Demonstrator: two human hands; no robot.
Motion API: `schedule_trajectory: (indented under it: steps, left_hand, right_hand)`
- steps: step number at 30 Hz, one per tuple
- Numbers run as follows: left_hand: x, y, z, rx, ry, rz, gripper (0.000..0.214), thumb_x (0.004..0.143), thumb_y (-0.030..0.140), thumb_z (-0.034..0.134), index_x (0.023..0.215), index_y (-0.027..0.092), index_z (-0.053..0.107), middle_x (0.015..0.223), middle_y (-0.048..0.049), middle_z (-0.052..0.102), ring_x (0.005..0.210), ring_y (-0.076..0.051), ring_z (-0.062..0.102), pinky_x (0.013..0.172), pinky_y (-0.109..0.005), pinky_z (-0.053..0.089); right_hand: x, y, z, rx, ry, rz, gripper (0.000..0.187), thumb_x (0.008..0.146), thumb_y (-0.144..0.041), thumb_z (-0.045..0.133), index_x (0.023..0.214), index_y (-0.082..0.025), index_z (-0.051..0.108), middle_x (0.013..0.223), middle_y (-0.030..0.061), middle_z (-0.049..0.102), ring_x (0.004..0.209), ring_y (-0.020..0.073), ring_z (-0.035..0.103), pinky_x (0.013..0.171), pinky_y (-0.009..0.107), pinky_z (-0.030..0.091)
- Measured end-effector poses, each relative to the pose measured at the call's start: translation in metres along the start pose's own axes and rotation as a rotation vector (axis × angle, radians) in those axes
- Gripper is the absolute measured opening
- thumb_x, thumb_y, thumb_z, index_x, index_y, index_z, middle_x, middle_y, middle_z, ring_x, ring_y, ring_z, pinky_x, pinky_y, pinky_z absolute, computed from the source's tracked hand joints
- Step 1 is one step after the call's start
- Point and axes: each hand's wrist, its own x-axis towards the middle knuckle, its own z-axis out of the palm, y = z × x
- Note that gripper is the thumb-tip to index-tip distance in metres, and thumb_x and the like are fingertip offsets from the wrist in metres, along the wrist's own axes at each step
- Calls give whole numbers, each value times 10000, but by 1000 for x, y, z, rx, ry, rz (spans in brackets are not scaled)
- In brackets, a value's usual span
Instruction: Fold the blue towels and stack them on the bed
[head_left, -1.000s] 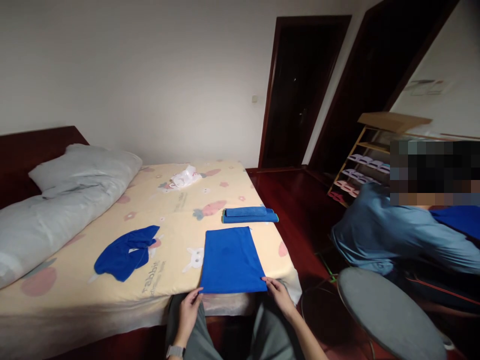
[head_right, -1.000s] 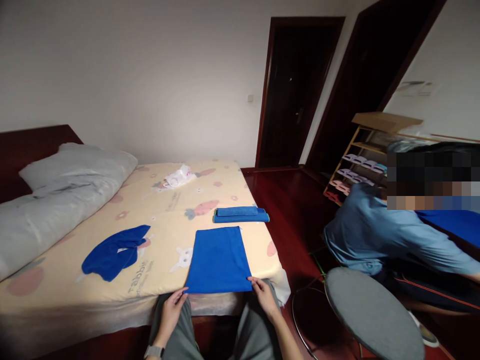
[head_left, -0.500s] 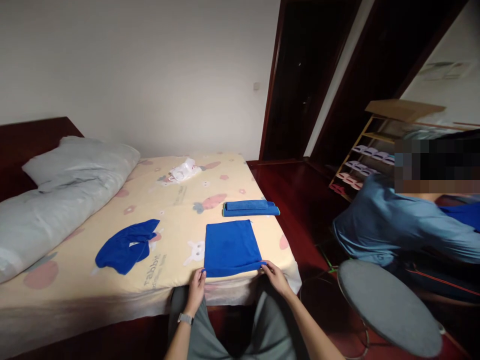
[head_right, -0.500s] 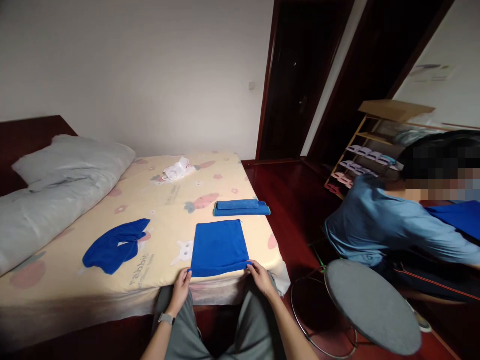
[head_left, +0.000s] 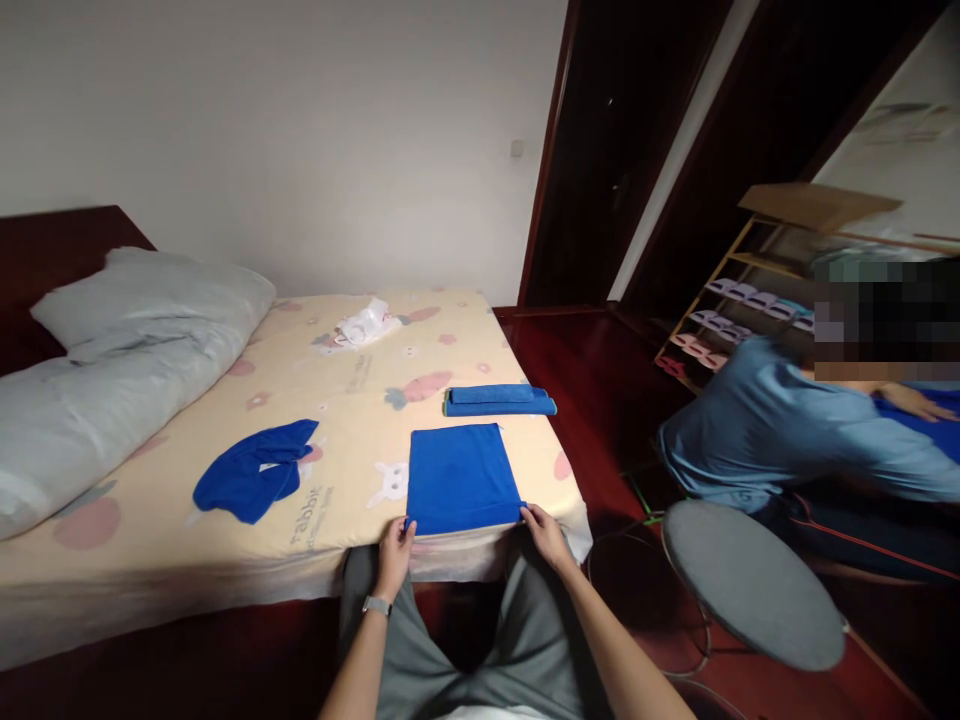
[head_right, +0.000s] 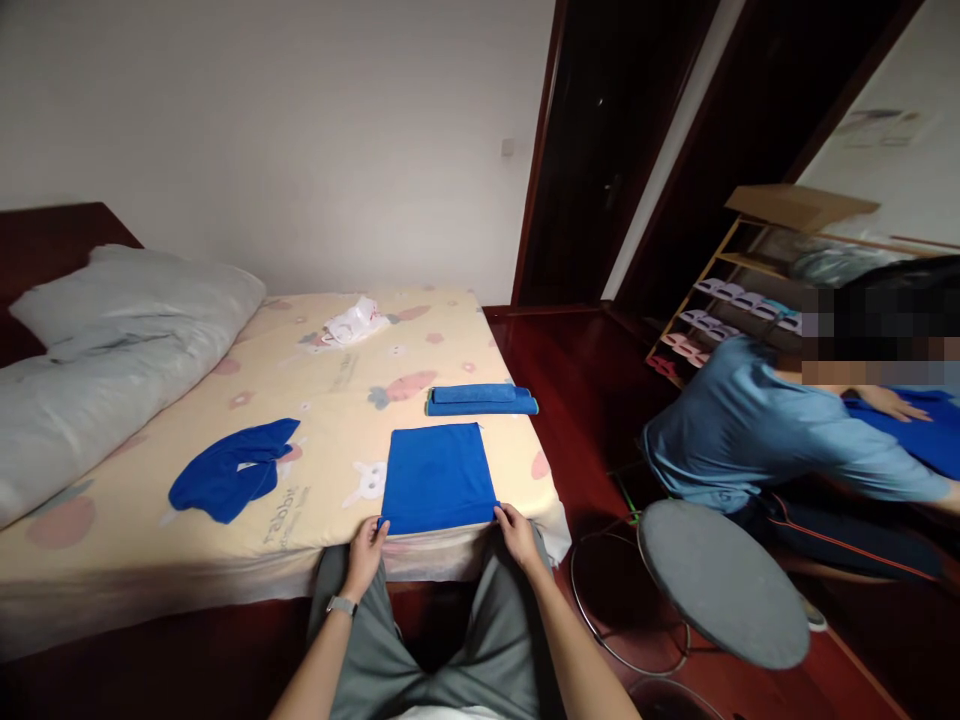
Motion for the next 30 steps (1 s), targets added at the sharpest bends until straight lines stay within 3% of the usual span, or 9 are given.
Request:
schedule_trajectory:
  steps: [5, 11, 16, 22, 26, 30]
  left_hand:
    - [14, 5, 3, 63, 23, 8, 526, 857, 666, 474, 933, 188, 680, 857, -101, 724, 812, -257, 681, 782, -375, 525]
    - [16, 7, 13, 151, 71, 27, 475, 910, 577, 433, 1032, 191, 682, 921, -110, 725, 874, -256, 681, 817, -371, 510]
    - [17, 3, 17, 226, 122, 44, 416, 946, 491, 403, 1058, 205, 683, 1030, -129, 725, 941, -260, 674, 858, -375, 489]
    - [13, 4, 18, 347, 143, 92, 306, 894, 429, 514, 955, 213, 723, 1004, -132, 716, 994, -285, 635, 895, -385, 443]
    - [10, 8, 18, 509, 183, 88, 320, 917, 424, 500, 1024, 202, 704, 977, -127, 705, 985, -292, 615, 891, -397, 424]
    - [7, 9, 9, 530, 188, 129, 371, 943, 428, 466, 1132, 181, 669, 1064, -149, 692, 1039, -305, 605, 930, -419, 430]
  right_hand:
    - [12, 2, 3, -102, 39, 19, 437, 861, -612, 455, 856, -235, 676, 879, 47, 738, 857, 253, 672, 810, 330, 483]
    - [18, -2, 8, -222, 85, 51, 412, 881, -581, 450, 741, -240, 634, 718, 37, 700, 700, 236, 651, 679, 308, 445]
    - [21, -3, 11, -314, 130, 53, 417, 936, -552, 391, 856, -238, 653, 773, 63, 710, 750, 240, 662, 690, 306, 435]
    - [18, -5, 18, -506, 144, 32, 341, 964, -478, 449, 906, -223, 669, 859, 111, 714, 806, 248, 662, 737, 314, 421]
    - [15, -6, 20, -773, 134, -28, 310, 996, -404, 417, 991, -201, 652, 908, 127, 700, 838, 254, 650, 750, 320, 406]
    - [11, -11, 13, -814, 174, -73, 329, 1008, -394, 386, 1108, -186, 620, 1010, 130, 689, 899, 262, 636, 790, 332, 414]
